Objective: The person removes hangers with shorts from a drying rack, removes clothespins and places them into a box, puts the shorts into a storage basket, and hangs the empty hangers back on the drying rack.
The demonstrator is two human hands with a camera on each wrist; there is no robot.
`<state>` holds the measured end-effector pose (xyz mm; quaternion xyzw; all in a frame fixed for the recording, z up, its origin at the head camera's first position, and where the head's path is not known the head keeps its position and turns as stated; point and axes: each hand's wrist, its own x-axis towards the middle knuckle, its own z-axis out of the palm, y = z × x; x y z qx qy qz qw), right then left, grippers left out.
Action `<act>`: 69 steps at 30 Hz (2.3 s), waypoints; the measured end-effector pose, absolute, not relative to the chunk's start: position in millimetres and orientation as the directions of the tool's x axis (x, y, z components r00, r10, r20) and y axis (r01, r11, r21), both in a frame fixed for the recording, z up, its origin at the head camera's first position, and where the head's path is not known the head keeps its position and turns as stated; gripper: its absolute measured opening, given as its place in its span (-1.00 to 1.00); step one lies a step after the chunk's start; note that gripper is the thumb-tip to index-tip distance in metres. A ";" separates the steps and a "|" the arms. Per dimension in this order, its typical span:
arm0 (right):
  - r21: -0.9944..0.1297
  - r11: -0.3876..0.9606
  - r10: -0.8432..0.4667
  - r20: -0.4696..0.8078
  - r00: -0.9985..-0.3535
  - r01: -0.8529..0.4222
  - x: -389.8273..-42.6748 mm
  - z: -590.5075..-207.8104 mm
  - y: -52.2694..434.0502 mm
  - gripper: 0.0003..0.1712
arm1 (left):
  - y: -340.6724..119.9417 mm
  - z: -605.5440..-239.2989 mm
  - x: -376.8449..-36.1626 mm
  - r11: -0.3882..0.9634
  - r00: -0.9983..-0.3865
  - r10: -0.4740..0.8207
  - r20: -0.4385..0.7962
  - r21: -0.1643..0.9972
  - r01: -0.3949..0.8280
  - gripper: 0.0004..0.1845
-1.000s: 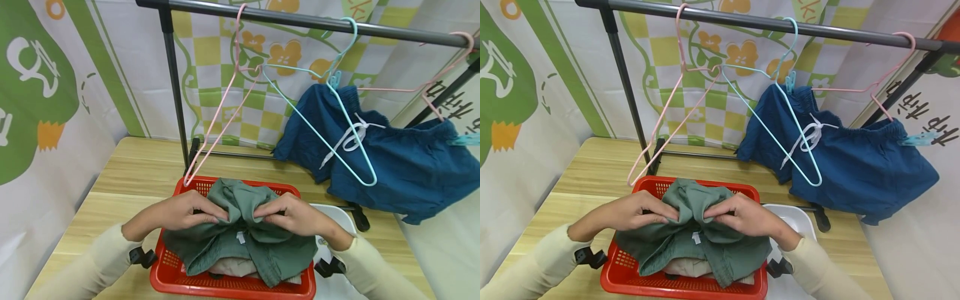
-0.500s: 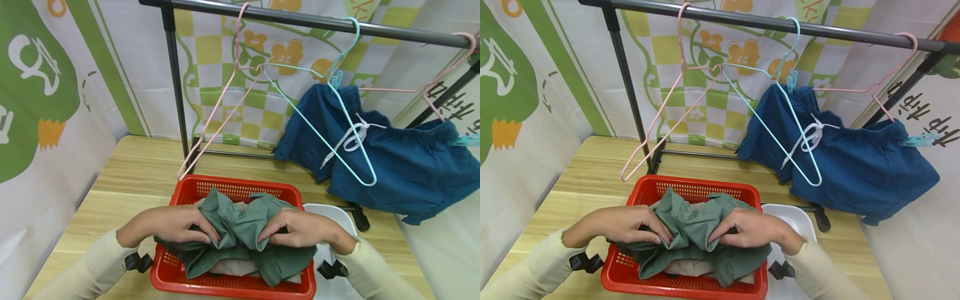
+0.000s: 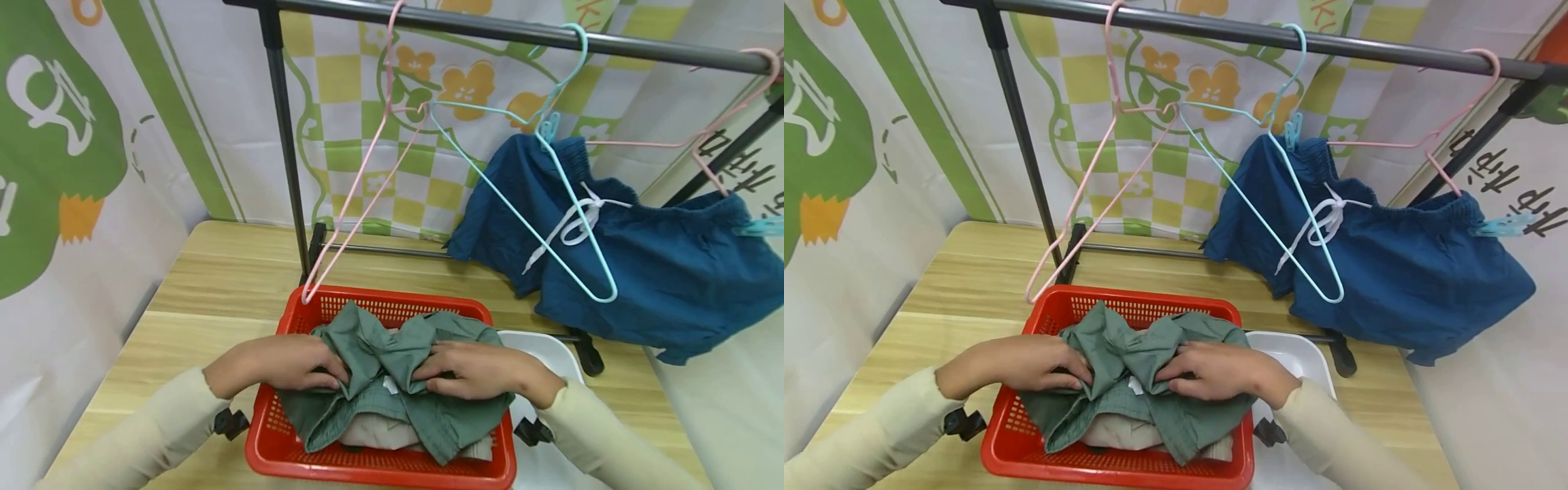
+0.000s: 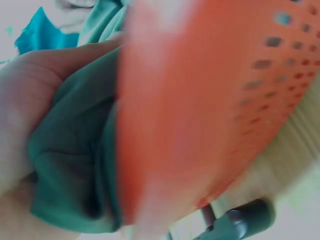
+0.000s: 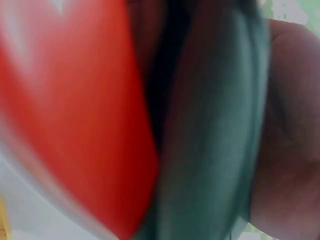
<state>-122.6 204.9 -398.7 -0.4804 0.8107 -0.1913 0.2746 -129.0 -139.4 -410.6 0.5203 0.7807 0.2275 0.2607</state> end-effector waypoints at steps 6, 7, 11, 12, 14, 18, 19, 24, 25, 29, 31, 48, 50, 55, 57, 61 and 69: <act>-0.595 0.456 -0.890 -0.307 -0.337 -0.662 -131.5 -408.8 201.3 -0.60 | -134.6 -424.1 -136.9 0.322 -0.267 0.946 -0.186 0.646 0.692 -0.85; -0.598 0.454 -0.891 -0.311 -0.331 -0.660 -132.4 -410.9 201.0 -0.60 | -134.5 -426.2 -138.6 0.315 -0.257 0.948 -0.186 0.651 0.690 -0.85; -0.616 0.428 -0.904 -0.300 -0.306 -0.662 -134.6 -422.5 198.8 -0.60 | -133.9 -432.5 -142.4 0.291 -0.221 0.957 -0.190 0.657 0.695 -0.83; -0.625 0.417 -0.909 -0.288 -0.302 -0.660 -135.1 -425.6 198.2 -0.59 | -133.7 -433.6 -142.7 0.292 -0.217 0.957 -0.195 0.657 0.695 -0.83; -0.642 0.405 -0.914 -0.265 -0.307 -0.651 -135.8 -431.7 197.5 -0.59 | -133.0 -435.5 -143.1 0.291 -0.211 0.957 -0.200 0.654 0.699 -0.84; -0.671 0.373 -0.924 -0.208 -0.320 -0.641 -138.1 -442.2 197.3 -0.60 | -130.6 -440.0 -143.6 0.290 -0.206 0.957 -0.203 0.650 0.703 -0.84; -0.678 0.360 -0.929 -0.195 -0.316 -0.641 -138.8 -444.8 197.1 -0.60 | -130.0 -441.2 -143.7 0.286 -0.204 0.958 -0.200 0.646 0.708 -0.84; -0.706 0.321 -0.943 -0.175 -0.285 -0.631 -143.5 -455.0 193.8 -0.59 | -127.4 -447.2 -145.0 0.271 -0.197 0.962 -0.188 0.627 0.730 -0.84; -0.710 0.320 -0.943 -0.176 -0.281 -0.628 -144.3 -456.5 193.1 -0.58 | -127.0 -448.3 -145.3 0.272 -0.197 0.962 -0.188 0.622 0.735 -0.85; -0.696 0.336 -0.939 -0.197 -0.281 -0.635 -145.6 -459.8 191.5 -0.55 | -123.9 -453.5 -145.7 0.274 -0.199 0.961 -0.190 0.595 0.755 -0.86; -0.692 0.342 -0.938 -0.206 -0.280 -0.636 -145.8 -460.8 190.3 -0.54 | -122.4 -456.0 -145.3 0.281 -0.207 0.959 -0.191 0.577 0.767 -0.87; -0.675 0.355 -0.928 -0.169 -0.333 -0.647 -141.4 -444.7 195.4 -0.62 | -120.6 -449.5 -144.0 0.355 -0.309 0.934 -0.177 0.524 0.774 -0.85; -0.665 0.360 -0.926 -0.168 -0.339 -0.654 -139.4 -439.3 196.7 -0.63 | -121.9 -445.4 -143.1 0.358 -0.321 0.933 -0.163 0.505 0.785 -0.82; -0.610 0.421 -0.899 -0.184 -0.397 -0.671 -131.6 -420.4 205.4 -0.59 | -126.8 -432.5 -137.8 0.360 -0.357 0.929 -0.100 0.466 0.808 -0.73; -0.583 0.448 -0.884 -0.176 -0.433 -0.678 -128.0 -411.9 210.1 -0.56 | -129.3 -427.8 -134.3 0.366 -0.375 0.924 -0.070 0.439 0.820 -0.69; -0.563 0.503 -0.842 -0.149 -0.518 -0.656 -118.7 -395.0 221.5 -0.50 | -134.5 -418.8 -126.0 0.364 -0.402 0.915 0.026 0.373 0.853 -0.63; -0.586 0.545 -0.718 0.044 -0.695 -0.600 -97.8 -369.6 260.4 -0.54 | -161.0 -404.1 -109.0 0.438 -0.573 0.785 0.233 0.446 0.781 -0.58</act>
